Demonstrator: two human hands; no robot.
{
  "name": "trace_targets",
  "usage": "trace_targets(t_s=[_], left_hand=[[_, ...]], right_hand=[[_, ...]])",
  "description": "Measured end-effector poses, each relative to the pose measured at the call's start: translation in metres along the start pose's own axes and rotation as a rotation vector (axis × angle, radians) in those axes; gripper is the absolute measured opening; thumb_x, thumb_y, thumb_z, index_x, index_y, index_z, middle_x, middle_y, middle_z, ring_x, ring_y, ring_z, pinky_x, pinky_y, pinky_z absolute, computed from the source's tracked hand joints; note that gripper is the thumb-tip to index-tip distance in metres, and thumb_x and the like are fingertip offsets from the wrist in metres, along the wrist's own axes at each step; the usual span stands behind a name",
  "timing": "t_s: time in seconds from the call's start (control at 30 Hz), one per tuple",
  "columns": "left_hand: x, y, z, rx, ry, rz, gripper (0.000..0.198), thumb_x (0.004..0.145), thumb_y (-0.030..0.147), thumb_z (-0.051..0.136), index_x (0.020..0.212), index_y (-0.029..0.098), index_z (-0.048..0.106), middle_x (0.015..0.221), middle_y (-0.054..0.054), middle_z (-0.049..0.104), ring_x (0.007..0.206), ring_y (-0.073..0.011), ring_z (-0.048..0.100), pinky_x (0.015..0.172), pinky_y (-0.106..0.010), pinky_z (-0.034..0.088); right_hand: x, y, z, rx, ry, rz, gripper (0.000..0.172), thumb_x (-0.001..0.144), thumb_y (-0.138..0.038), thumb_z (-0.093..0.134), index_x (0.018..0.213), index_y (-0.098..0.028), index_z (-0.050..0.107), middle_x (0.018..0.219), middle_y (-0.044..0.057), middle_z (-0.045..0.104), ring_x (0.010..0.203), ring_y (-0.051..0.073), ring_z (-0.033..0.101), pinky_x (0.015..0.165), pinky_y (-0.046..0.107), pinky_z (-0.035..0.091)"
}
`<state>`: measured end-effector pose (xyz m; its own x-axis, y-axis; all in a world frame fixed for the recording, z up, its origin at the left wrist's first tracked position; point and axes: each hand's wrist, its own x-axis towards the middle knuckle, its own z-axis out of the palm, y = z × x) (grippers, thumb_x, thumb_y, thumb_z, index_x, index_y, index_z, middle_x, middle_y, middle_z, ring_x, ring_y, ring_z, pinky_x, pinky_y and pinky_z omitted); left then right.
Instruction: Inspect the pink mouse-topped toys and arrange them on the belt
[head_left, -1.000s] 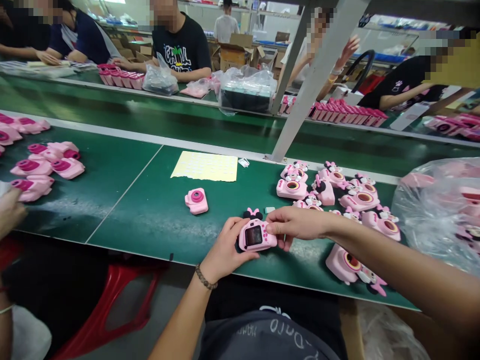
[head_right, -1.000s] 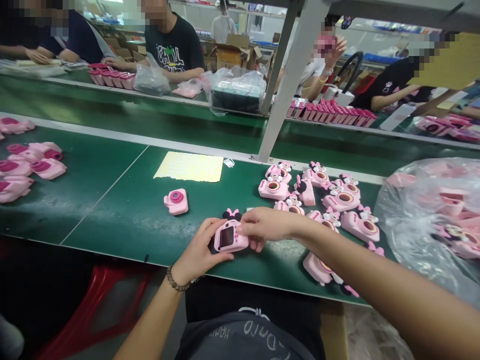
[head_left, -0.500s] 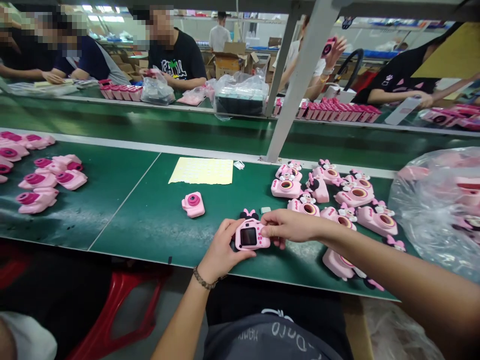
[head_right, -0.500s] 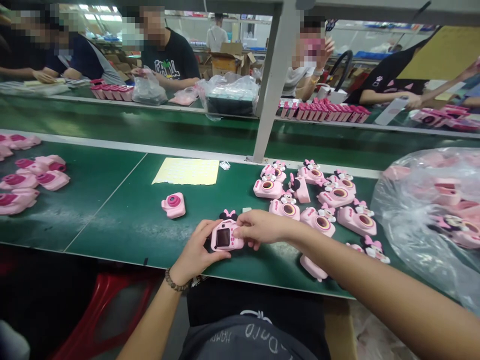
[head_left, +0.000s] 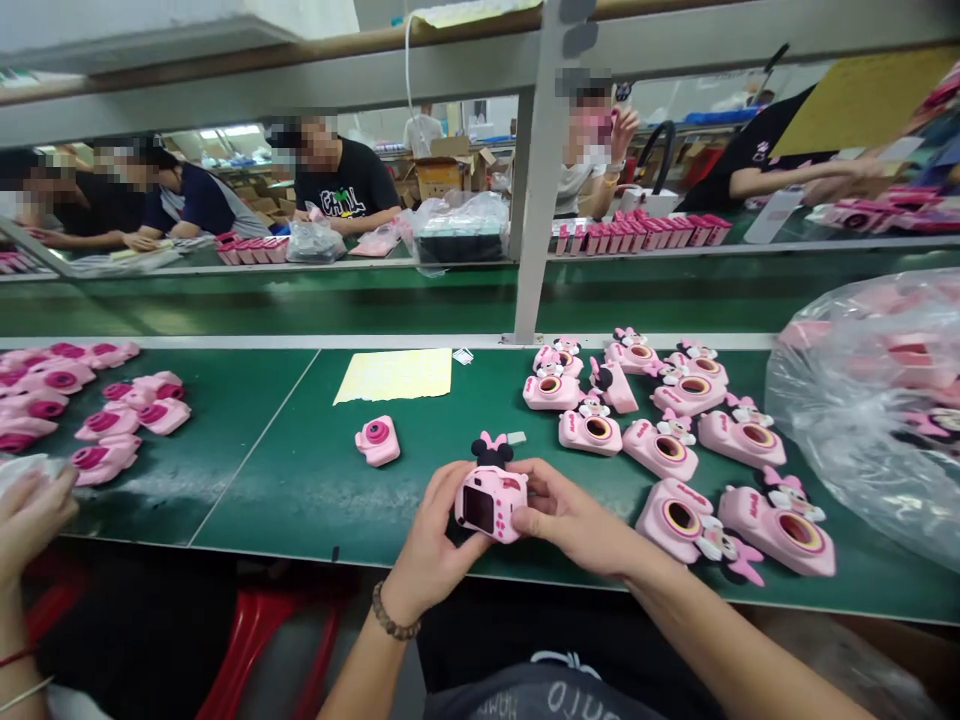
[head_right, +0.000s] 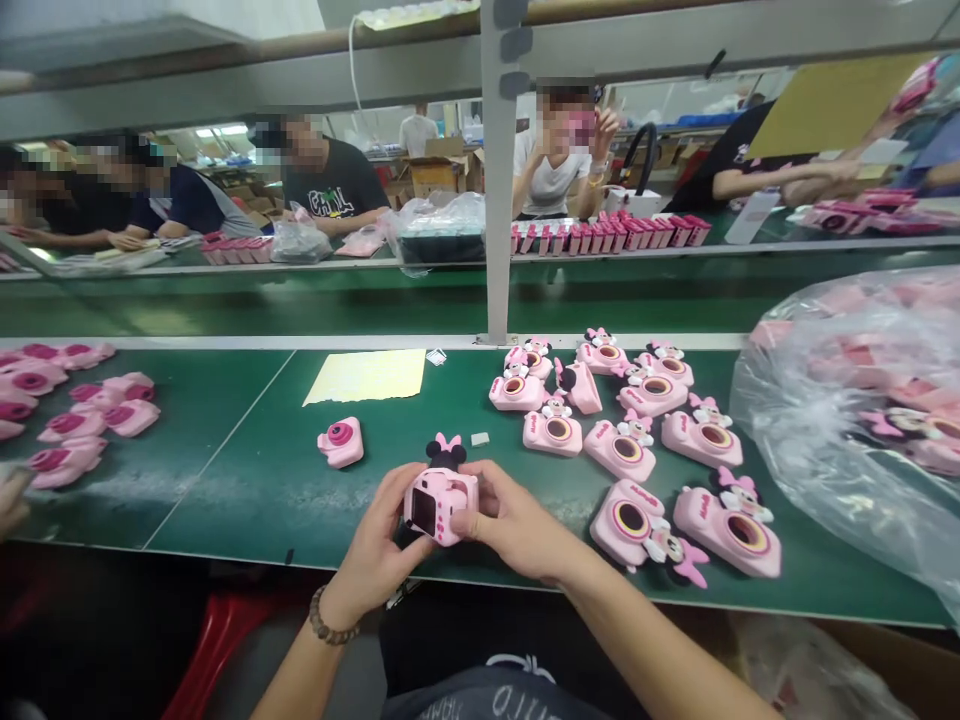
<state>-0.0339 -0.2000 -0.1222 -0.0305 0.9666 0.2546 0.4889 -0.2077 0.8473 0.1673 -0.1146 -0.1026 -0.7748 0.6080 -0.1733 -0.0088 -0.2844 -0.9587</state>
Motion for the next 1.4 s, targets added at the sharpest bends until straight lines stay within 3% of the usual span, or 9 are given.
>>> trace_targets(t_s=[0.1, 0.2, 0.37, 0.47, 0.67, 0.97, 1.13, 1.27, 1.4], left_hand=[[0.004, 0.005, 0.005, -0.057, -0.025, -0.018, 0.079, 0.077, 0.038, 0.08, 0.143, 0.027, 0.038, 0.143, -0.012, 0.038, 0.135, -0.0301, 0.043, 0.114, -0.048, 0.039], [0.01, 0.005, 0.01, -0.08, 0.006, -0.066, 0.063, 0.084, 0.035, 0.073, 0.138, 0.027, 0.041, 0.139, -0.011, 0.041, 0.131, -0.0272, 0.046, 0.113, -0.047, 0.039], [0.02, 0.006, 0.017, 0.085, 0.037, -0.088, 0.059, 0.081, 0.033, 0.076, 0.13, 0.026, 0.043, 0.131, -0.008, 0.045, 0.125, -0.0246, 0.048, 0.108, -0.043, 0.042], [0.029, 0.009, 0.02, 0.149, 0.066, -0.094, 0.058, 0.08, 0.031, 0.077, 0.126, 0.025, 0.043, 0.127, -0.008, 0.046, 0.12, -0.0238, 0.05, 0.106, -0.043, 0.043], [0.05, 0.018, 0.022, 0.221, -0.001, -0.068, 0.06, 0.079, 0.026, 0.078, 0.124, 0.024, 0.04, 0.129, -0.009, 0.043, 0.124, -0.0248, 0.046, 0.106, -0.045, 0.043], [0.066, 0.01, 0.038, 0.242, -0.052, -0.036, 0.06, 0.081, 0.025, 0.076, 0.128, 0.024, 0.038, 0.13, -0.01, 0.042, 0.126, -0.0247, 0.045, 0.108, -0.045, 0.042], [0.063, 0.012, 0.035, 0.247, -0.073, -0.051, 0.073, 0.074, 0.034, 0.084, 0.132, 0.025, 0.04, 0.135, -0.01, 0.039, 0.13, -0.0262, 0.043, 0.112, -0.046, 0.04], [0.045, 0.011, 0.016, 0.213, -0.121, -0.117, 0.083, 0.079, 0.025, 0.079, 0.147, 0.032, 0.033, 0.143, -0.008, 0.036, 0.134, -0.0256, 0.042, 0.115, -0.045, 0.039], [0.014, -0.002, 0.01, 0.041, 0.123, -0.253, 0.072, 0.071, 0.027, 0.086, 0.135, 0.03, 0.052, 0.129, -0.006, 0.052, 0.121, -0.0253, 0.054, 0.108, -0.043, 0.043]], right_hand=[[0.002, 0.005, 0.003, -0.068, 0.13, -0.027, 0.044, 0.08, -0.037, 0.077, 0.112, -0.024, 0.05, 0.111, 0.003, 0.061, 0.097, 0.02, 0.061, 0.085, 0.035, 0.05], [0.008, 0.012, 0.003, -0.197, 0.24, -0.046, 0.036, 0.076, -0.038, 0.075, 0.1, -0.023, 0.053, 0.103, 0.003, 0.062, 0.09, 0.021, 0.059, 0.08, 0.035, 0.049], [0.017, 0.024, -0.001, -0.093, 0.263, -0.063, 0.03, 0.075, -0.033, 0.073, 0.091, -0.022, 0.05, 0.089, -0.001, 0.06, 0.08, 0.018, 0.058, 0.074, 0.031, 0.047], [0.02, 0.027, -0.005, 0.029, 0.242, -0.065, 0.028, 0.078, -0.033, 0.072, 0.093, -0.023, 0.05, 0.085, -0.002, 0.059, 0.077, 0.016, 0.059, 0.071, 0.029, 0.047], [0.021, 0.023, -0.019, 0.119, 0.238, -0.145, 0.029, 0.084, -0.034, 0.071, 0.101, -0.023, 0.05, 0.103, 0.003, 0.061, 0.096, 0.018, 0.064, 0.083, 0.031, 0.052], [0.026, 0.036, -0.028, 0.187, 0.457, -0.163, 0.04, 0.077, -0.026, 0.072, 0.106, -0.025, 0.043, 0.097, 0.001, 0.067, 0.081, 0.018, 0.069, 0.071, 0.03, 0.056], [0.023, 0.032, -0.032, 0.222, 0.385, -0.117, 0.038, 0.08, -0.026, 0.069, 0.108, -0.025, 0.044, 0.097, 0.001, 0.069, 0.074, 0.015, 0.068, 0.068, 0.028, 0.054], [0.017, 0.023, -0.022, 0.128, 0.228, -0.076, 0.045, 0.088, -0.033, 0.061, 0.129, -0.026, 0.043, 0.125, 0.009, 0.066, 0.102, 0.022, 0.069, 0.089, 0.037, 0.055], [0.065, -0.028, -0.015, -0.257, 0.245, -0.148, 0.071, 0.085, -0.043, 0.066, 0.149, -0.03, 0.038, 0.16, 0.009, 0.034, 0.143, 0.031, 0.04, 0.103, 0.045, 0.05]])
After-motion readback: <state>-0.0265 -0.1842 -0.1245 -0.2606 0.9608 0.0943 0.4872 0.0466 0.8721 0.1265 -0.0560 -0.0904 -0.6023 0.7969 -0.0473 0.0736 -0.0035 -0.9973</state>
